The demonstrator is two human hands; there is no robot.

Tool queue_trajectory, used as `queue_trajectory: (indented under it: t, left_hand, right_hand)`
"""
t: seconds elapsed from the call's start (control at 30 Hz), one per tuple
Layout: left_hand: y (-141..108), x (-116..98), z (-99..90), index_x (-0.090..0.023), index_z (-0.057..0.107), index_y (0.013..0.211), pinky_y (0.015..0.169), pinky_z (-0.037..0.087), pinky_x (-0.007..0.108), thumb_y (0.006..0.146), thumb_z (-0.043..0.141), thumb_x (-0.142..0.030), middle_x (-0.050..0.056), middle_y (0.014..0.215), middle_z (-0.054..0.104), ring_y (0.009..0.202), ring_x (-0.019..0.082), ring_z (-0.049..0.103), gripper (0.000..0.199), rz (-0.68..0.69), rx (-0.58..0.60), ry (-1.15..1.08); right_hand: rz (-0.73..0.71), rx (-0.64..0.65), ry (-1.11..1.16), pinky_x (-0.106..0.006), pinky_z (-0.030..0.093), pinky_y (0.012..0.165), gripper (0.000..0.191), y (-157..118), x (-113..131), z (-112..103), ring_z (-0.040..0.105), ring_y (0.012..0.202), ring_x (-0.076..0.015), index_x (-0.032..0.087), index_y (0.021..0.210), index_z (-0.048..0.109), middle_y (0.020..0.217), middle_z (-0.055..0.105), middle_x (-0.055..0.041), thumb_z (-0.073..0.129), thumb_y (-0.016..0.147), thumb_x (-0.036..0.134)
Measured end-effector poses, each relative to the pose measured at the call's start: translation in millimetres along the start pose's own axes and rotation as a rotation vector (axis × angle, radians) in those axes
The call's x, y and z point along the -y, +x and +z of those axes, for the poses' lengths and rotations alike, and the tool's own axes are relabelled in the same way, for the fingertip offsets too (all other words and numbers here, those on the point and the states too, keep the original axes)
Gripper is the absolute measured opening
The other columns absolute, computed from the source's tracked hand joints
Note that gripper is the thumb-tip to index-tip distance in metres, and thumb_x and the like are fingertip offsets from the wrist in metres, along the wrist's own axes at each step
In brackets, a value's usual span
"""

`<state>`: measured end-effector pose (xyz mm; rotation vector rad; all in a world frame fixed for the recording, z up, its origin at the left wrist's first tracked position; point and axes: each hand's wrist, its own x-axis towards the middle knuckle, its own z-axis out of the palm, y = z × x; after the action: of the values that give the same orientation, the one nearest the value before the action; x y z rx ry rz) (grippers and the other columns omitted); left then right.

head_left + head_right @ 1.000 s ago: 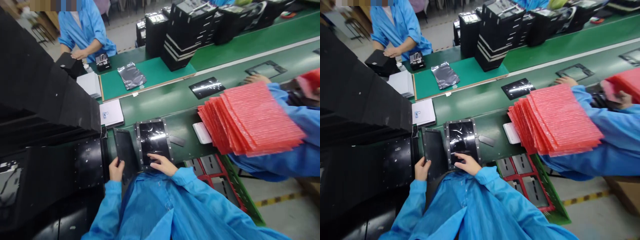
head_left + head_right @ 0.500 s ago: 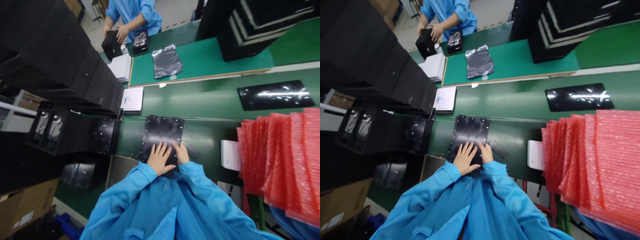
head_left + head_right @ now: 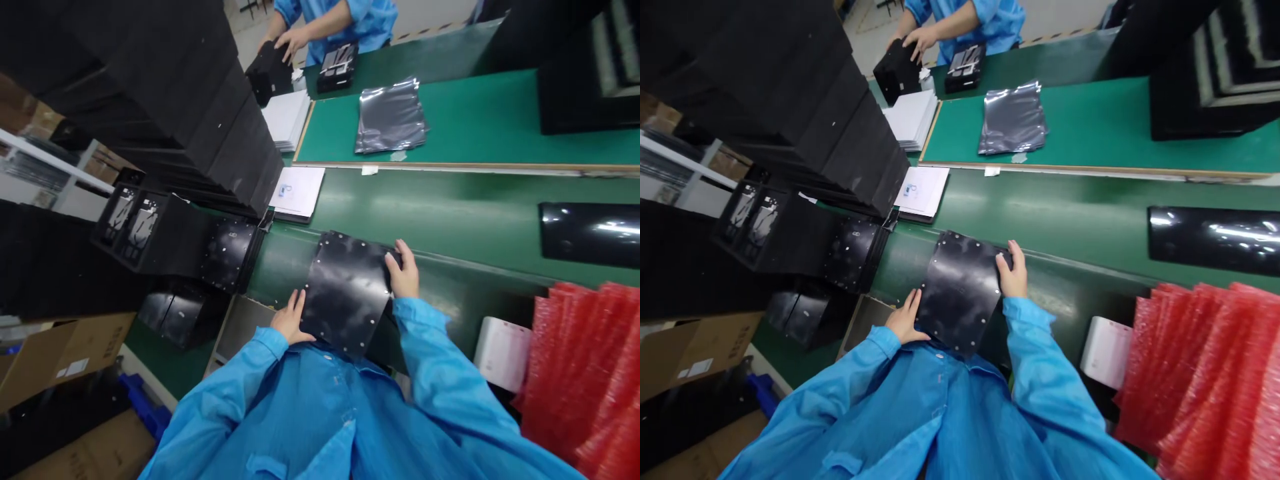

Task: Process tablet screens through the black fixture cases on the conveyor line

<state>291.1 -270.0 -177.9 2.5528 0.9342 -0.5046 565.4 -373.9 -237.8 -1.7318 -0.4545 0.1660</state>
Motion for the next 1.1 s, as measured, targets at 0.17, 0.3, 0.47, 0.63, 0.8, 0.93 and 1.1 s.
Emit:
queue_trajectory:
  t: [0.17,0.3,0.47,0.63,0.8,0.93,1.1]
  left_hand:
    - [3,-2,8.4,-0.011,0.017,0.147,0.081,0.053,0.037,0.075,0.062,-0.036,0.017,0.116,0.065,0.095,0.030,0.068,0.089,-0.043,-0.036,-0.031]
    - [4,2,9.3,-0.013,0.055,0.119,0.081,0.052,0.036,0.075,0.062,-0.034,0.013,0.094,0.071,0.089,0.028,0.068,0.050,0.021,-0.053,-0.021]
    - [27,86,-42.8,-0.023,0.067,0.073,0.085,0.050,0.030,0.067,0.072,-0.034,0.006,0.082,0.071,0.090,0.023,0.067,0.013,0.034,-0.109,-0.064]
    - [62,227,-109.5,-0.019,0.059,0.122,0.096,0.044,0.041,0.089,0.044,-0.035,0.014,0.119,0.063,0.113,0.029,0.057,0.039,-0.304,-0.373,-0.130]
    - [52,276,-69.5,-0.011,0.040,0.139,0.102,0.035,0.053,0.079,0.059,-0.048,0.022,0.132,0.051,0.125,0.039,0.045,0.073,-0.728,-0.638,-0.264]
    - [40,270,-41.1,-0.011,0.030,0.143,0.100,0.041,0.045,0.080,0.059,-0.043,0.018,0.124,0.058,0.116,0.031,0.054,0.076,-0.542,-0.589,-0.606]
    - [51,235,-40.4,-0.015,0.042,0.136,0.103,0.042,0.040,0.084,0.056,-0.045,0.017,0.134,0.052,0.125,0.027,0.050,0.062,-0.360,-0.438,-1.041]
  right_hand:
    - [0.041,0.028,0.047,-0.044,0.048,0.089,0.035,39,-18,31,0.063,0.090,-0.0241,0.017,0.091,0.063,0.090,0.069,-0.0090,0.052,0.077,0.047]
    - [-0.022,-0.025,-0.145,-0.045,0.048,0.085,0.032,36,-9,25,0.062,0.085,-0.0269,0.017,0.080,0.063,0.083,0.068,-0.0117,0.047,0.081,0.045]
    - [-0.420,0.026,-0.599,-0.056,0.034,0.100,0.032,19,17,38,0.050,0.116,-0.0371,0.015,0.103,0.065,0.116,0.061,-0.0185,0.047,0.085,0.034]
    - [-0.552,0.323,-0.652,-0.061,0.034,0.100,0.033,-37,48,132,0.046,0.123,-0.0367,0.018,0.112,0.061,0.124,0.058,-0.0162,0.047,0.086,0.033]
    - [-0.104,0.737,-0.348,-0.047,0.049,0.090,0.050,-94,60,258,0.060,0.107,-0.0291,0.017,0.115,0.059,0.116,0.063,-0.0164,0.052,0.081,0.052]
    - [0.377,0.852,-0.120,-0.041,0.056,0.077,0.050,-113,71,303,0.068,0.084,-0.0261,0.018,0.097,0.063,0.091,0.071,-0.0109,0.055,0.075,0.061]
    - [0.329,0.662,-0.056,-0.044,0.050,0.091,0.052,-121,91,236,0.066,0.094,-0.0277,0.018,0.094,0.062,0.097,0.071,-0.0096,0.062,0.069,0.063]
